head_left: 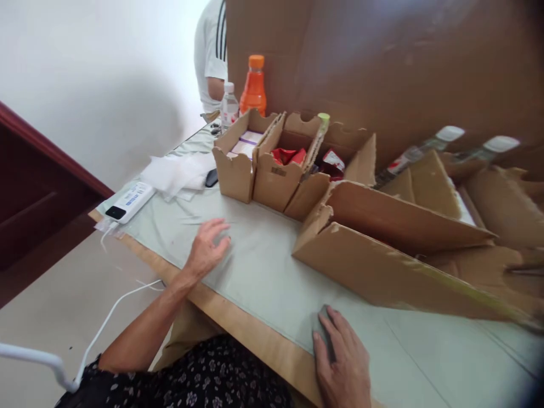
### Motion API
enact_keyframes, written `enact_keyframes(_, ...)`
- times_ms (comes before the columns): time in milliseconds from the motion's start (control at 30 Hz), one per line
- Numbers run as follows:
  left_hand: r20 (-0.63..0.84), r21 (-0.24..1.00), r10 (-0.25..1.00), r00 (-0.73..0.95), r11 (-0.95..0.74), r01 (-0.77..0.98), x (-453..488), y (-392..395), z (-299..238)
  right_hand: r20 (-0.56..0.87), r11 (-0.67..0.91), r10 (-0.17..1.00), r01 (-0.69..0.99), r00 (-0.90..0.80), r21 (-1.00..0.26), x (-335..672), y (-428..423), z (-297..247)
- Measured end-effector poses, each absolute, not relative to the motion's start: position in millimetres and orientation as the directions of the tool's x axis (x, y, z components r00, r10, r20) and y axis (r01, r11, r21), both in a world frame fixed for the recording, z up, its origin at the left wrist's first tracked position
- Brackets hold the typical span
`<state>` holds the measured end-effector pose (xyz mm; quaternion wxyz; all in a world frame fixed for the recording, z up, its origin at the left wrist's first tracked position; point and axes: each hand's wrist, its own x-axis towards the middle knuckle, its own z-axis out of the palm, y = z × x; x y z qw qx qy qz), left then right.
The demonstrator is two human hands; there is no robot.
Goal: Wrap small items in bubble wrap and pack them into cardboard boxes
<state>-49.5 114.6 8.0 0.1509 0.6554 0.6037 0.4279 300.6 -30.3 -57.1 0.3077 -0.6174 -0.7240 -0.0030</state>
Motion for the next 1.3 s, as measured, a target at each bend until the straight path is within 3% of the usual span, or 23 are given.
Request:
enact_keyframes(100,0.461,0.650,0.810,-0.363,-0.030,0.759,-99,157,23,0.484,0.326,0.863,0.894,-0.148,-0.308,281,-13,-54)
enact_keyframes(233,0.428,0.668,0.644,-0.634,0.247,0.702,-151,205,38,0.501,0.354,0.844,0.902,-0.193,-0.249,277,0,-49)
enact_keyframes(300,0.383,0.705,0.603,-0.699,0.297,0.643,-168,222,38,0.492,0.354,0.847,0.905,-0.204,-0.234,279,0,-47)
enact_keyframes(433,0.323,0.797,0.612,-0.722,0.236,0.556,-189,238,38,0.488,0.345,0.850,0.910,-0.198,-0.232,279,-1,-46)
enact_keyframes(633,0.489,0.815,0.603,-0.630,-0.060,0.576,-150,192,63,0.486,0.339,0.857,0.898,-0.172,-0.282,279,-1,-46)
enact_keyframes(667,0.486,0.857,0.620,-0.616,-0.199,0.475,-135,175,67,0.471,0.325,0.870,0.889,-0.147,-0.322,278,-2,-44)
enact_keyframes(733,0.336,0.930,0.756,-0.562,-0.361,0.071,-103,137,69,0.412,0.274,0.909,0.844,-0.070,-0.462,273,-4,-36)
enact_keyframes(800,0.095,0.921,0.923,-0.373,-0.224,-0.320,-73,100,66,0.297,0.192,0.955,0.717,0.022,-0.671,264,-5,-25)
enact_keyframes(867,-0.120,0.846,0.981,-0.155,0.020,-0.533,-47,70,60,0.153,0.100,0.985,0.457,0.081,-0.884,253,-4,-11)
enact_keyframes(933,-0.257,0.764,0.966,0.021,0.216,-0.608,-26,49,51,0.034,0.024,0.995,0.113,0.092,-0.993,242,-1,0)
enact_keyframes(1033,-0.340,0.685,0.916,0.212,0.396,-0.612,0,34,38,-0.080,-0.060,0.994,-0.250,0.074,-0.966,234,0,9)
enact_keyframes(1133,-0.371,0.686,0.887,0.277,0.462,-0.562,16,35,28,-0.147,-0.099,0.975,-0.270,0.166,-0.958,241,-8,15)
enact_keyframes(1300,-0.205,0.865,0.974,0.092,0.225,-0.448,15,50,24,0.008,-0.009,0.944,0.051,0.329,-0.999,268,-26,28)
